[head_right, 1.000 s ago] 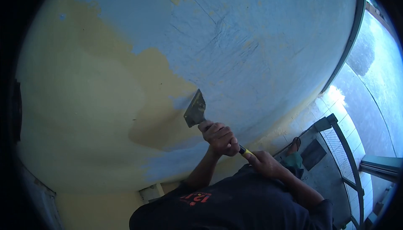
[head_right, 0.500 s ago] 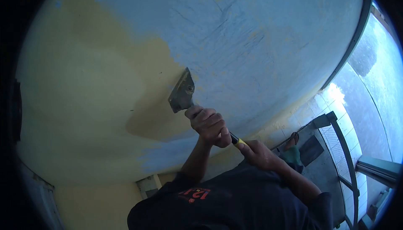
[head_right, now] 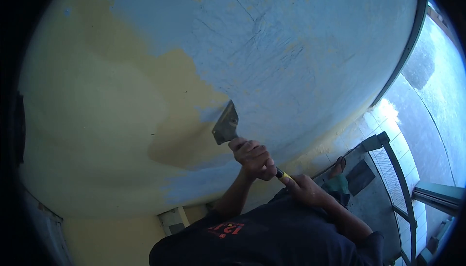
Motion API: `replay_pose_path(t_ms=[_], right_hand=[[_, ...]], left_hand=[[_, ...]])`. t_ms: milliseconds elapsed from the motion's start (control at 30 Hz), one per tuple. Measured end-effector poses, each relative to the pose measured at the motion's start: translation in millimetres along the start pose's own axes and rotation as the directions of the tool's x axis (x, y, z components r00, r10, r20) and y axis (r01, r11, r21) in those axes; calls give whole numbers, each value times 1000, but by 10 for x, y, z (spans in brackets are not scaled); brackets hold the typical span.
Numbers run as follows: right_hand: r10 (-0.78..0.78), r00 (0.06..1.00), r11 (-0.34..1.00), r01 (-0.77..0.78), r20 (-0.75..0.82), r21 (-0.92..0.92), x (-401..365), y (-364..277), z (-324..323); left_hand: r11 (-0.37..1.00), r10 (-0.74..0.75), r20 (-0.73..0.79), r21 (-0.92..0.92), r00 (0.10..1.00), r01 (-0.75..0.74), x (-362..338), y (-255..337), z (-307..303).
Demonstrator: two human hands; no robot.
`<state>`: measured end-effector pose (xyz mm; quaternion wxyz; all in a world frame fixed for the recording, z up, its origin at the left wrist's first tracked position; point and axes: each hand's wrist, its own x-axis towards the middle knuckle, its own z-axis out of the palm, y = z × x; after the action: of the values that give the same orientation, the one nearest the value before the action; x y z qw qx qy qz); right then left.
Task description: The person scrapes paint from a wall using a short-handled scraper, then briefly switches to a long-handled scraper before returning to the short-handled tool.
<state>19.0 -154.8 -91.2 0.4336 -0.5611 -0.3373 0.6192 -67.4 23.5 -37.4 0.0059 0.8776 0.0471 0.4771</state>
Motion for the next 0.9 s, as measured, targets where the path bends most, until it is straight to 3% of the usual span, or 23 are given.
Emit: replay_pose_path(t_ms=[133,267,500,567,833,900], right_hand=[[10,997,1000,-10,72,1,-22,-35,69],[12,1000,1000,-12,17,16,-52,49,32],[-28,999,1000,28,41,-6,6,-212,36],[-35,999,999,35,-5,-1,-37,19,35],[-24,999,1000,25,40,-13,5,-180,43],[-3,1000,1000,3,22,10,-30,-96,32]], left_hand=[[998,67,32,1,997,-67,122,-91,-121],[1000,4,47,21,999,-5,20,-8,-85],[996,87,7,31,996,-87,189,-86,-179],[1000,2,5,14,1000,-2,-7,2,-46],[995,86,33,53,996,-87,244,-106,-204],[999,29,38,27,999,-30,106,-6,-119]])
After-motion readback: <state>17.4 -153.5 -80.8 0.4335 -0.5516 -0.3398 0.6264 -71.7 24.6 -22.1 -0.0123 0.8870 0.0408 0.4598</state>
